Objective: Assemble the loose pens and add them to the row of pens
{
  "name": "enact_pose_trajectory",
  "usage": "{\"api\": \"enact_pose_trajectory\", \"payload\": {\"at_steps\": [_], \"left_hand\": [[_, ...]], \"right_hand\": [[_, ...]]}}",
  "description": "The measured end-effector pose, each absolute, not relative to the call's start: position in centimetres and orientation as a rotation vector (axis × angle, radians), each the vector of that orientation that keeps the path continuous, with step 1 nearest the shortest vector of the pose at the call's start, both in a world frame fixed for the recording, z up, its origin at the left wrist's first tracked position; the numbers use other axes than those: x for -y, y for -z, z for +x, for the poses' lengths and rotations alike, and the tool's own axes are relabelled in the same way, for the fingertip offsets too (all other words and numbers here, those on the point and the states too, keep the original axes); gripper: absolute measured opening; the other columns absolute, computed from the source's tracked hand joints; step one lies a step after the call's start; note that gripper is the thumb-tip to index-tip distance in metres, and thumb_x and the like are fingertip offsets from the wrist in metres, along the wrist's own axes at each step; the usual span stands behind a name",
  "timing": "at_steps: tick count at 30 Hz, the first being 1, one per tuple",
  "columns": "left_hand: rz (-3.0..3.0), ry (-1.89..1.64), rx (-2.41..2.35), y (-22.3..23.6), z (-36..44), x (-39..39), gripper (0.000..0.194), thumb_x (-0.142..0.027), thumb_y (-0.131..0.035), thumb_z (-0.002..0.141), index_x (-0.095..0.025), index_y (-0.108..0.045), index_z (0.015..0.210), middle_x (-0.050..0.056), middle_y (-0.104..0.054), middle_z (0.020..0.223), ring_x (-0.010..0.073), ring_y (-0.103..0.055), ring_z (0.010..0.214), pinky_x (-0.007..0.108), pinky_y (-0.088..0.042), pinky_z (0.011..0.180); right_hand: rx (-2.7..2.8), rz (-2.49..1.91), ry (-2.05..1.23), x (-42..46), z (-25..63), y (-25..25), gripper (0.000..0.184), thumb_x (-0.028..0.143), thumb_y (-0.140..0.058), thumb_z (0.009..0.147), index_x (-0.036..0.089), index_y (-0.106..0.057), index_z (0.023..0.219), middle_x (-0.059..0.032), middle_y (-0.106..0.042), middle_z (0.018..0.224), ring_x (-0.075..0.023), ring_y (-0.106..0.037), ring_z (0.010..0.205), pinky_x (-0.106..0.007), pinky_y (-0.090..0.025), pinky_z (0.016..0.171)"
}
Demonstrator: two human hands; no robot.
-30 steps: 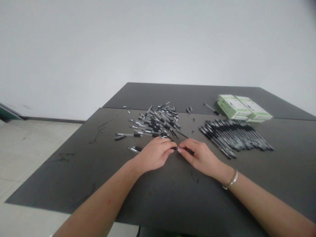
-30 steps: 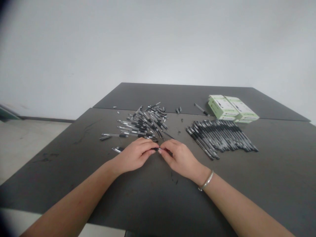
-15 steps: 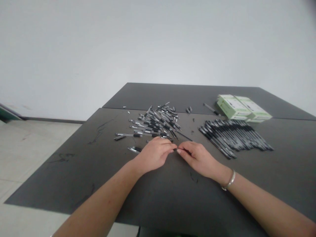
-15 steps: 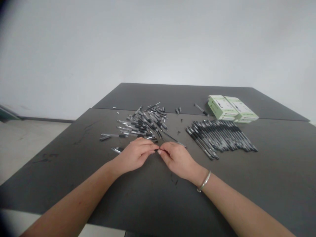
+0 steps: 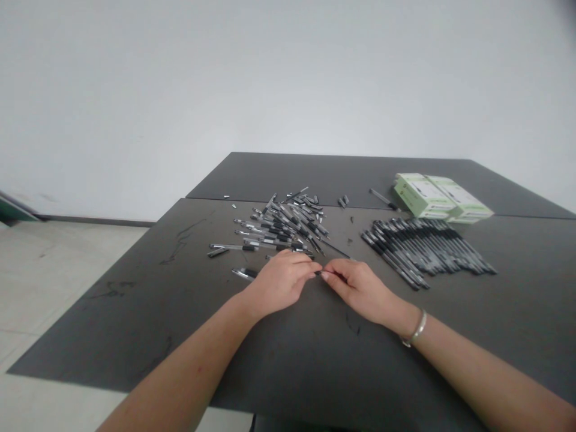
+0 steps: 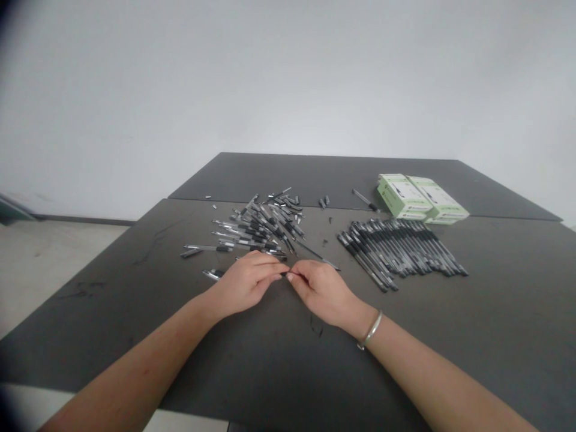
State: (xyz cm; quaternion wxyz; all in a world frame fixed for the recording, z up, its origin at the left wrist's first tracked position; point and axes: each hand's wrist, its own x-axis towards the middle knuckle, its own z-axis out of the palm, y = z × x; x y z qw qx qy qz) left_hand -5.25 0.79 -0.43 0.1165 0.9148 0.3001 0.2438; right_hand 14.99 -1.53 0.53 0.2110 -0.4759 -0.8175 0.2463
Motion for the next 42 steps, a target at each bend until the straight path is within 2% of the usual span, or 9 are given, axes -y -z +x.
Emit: {"api": "enact_pose_trajectory", "payload": {"at_steps": [6,9,12,15,20,27,35,42], "left_hand": [[2.648,-0.707,-0.932,0.4,-5.3,-0.8,0.025,-0.017,-0.045,0.092,-0.017,-0.064,0.108,0.006,-0.069,0.102,0.0181,-0.062,0.096,0.033,-0.045,0.085],[2.641,-0.705,-0.962,0.2,-5.4,-0.9,0.026,-0.018,-0.044,0.093,-0.017,-0.063,0.11,0.006,-0.069,0.106,0.0185,-0.061,0.098,0.034,-0.045,0.087],[2.645,-0.69,-0.995,0.2,-5.5,-1.0,0.026,-0.02,-0.043,0.094,-0.017,-0.062,0.111,0.006,-0.068,0.109,0.0187,-0.061,0.099,0.035,-0.046,0.088],[2.649,-0.674,-1.002,0.1,-5.5,-1.0,0.027,-0.02,-0.043,0.094,-0.017,-0.062,0.111,0.006,-0.068,0.108,0.0188,-0.061,0.099,0.035,-0.046,0.087],[2.653,-0.668,-1.002,0.1,-5.5,-1.0,0.027,-0.019,-0.043,0.094,-0.017,-0.062,0.111,0.007,-0.068,0.106,0.0187,-0.061,0.098,0.035,-0.047,0.087],[2.649,-0.683,-0.99,0.2,-5.5,-1.0,0.026,-0.019,-0.044,0.093,-0.017,-0.062,0.111,0.007,-0.068,0.107,0.0187,-0.061,0.098,0.035,-0.047,0.087],[2.629,-0.689,-0.995,0.4,-5.6,-1.1,0.026,-0.02,-0.045,0.092,-0.017,-0.062,0.112,0.008,-0.067,0.106,0.0192,-0.062,0.099,0.034,-0.049,0.088],[2.571,-0.75,-0.979,0.5,-5.6,-1.1,0.028,-0.015,-0.044,0.092,-0.016,-0.061,0.114,0.009,-0.064,0.108,0.0184,-0.06,0.102,0.034,-0.048,0.092]], "right_hand": [[2.249,-1.266,-0.686,1.2,15.8,-1.0,0.024,0.028,-0.042,0.094,0.018,-0.062,0.083,-0.003,-0.064,0.078,-0.0154,-0.059,0.073,-0.025,-0.041,0.068],[2.1,-1.377,-0.633,0.4,17.5,-1.6,0.029,0.031,-0.039,0.095,0.019,-0.064,0.088,-0.0032,-0.067,0.08,-0.0157,-0.06,0.073,-0.026,-0.043,0.068],[2.017,-1.557,-0.537,-0.5,19.6,-2.0,0.023,0.031,-0.047,0.09,0.02,-0.067,0.091,-0.0023,-0.07,0.081,-0.0166,-0.062,0.073,-0.026,-0.044,0.066],[2.109,-1.671,-0.514,-1.1,21.0,-2.2,0.017,0.026,-0.054,0.082,0.021,-0.07,0.087,-0.0009,-0.071,0.079,-0.0162,-0.062,0.069,-0.026,-0.044,0.064],[2.29,-1.687,-0.502,-1.0,21.1,-2.0,0.019,0.021,-0.057,0.076,0.02,-0.072,0.088,-0.0026,-0.07,0.079,-0.0164,-0.062,0.069,-0.025,-0.044,0.063],[2.406,-1.632,-0.428,-0.9,20.6,-1.4,0.019,0.022,-0.057,0.078,0.019,-0.073,0.089,-0.005,-0.069,0.084,-0.0181,-0.061,0.072,-0.027,-0.044,0.065],[2.43,-1.622,-0.354,-0.7,20.1,-1.3,0.018,0.022,-0.056,0.079,0.017,-0.071,0.089,-0.0054,-0.067,0.08,-0.0176,-0.059,0.068,-0.027,-0.041,0.064],[2.409,-1.649,-0.358,-0.5,19.6,-1.6,0.02,0.017,-0.054,0.077,0.017,-0.07,0.088,-0.0053,-0.068,0.083,-0.0165,-0.059,0.069,-0.026,-0.04,0.066]]}}
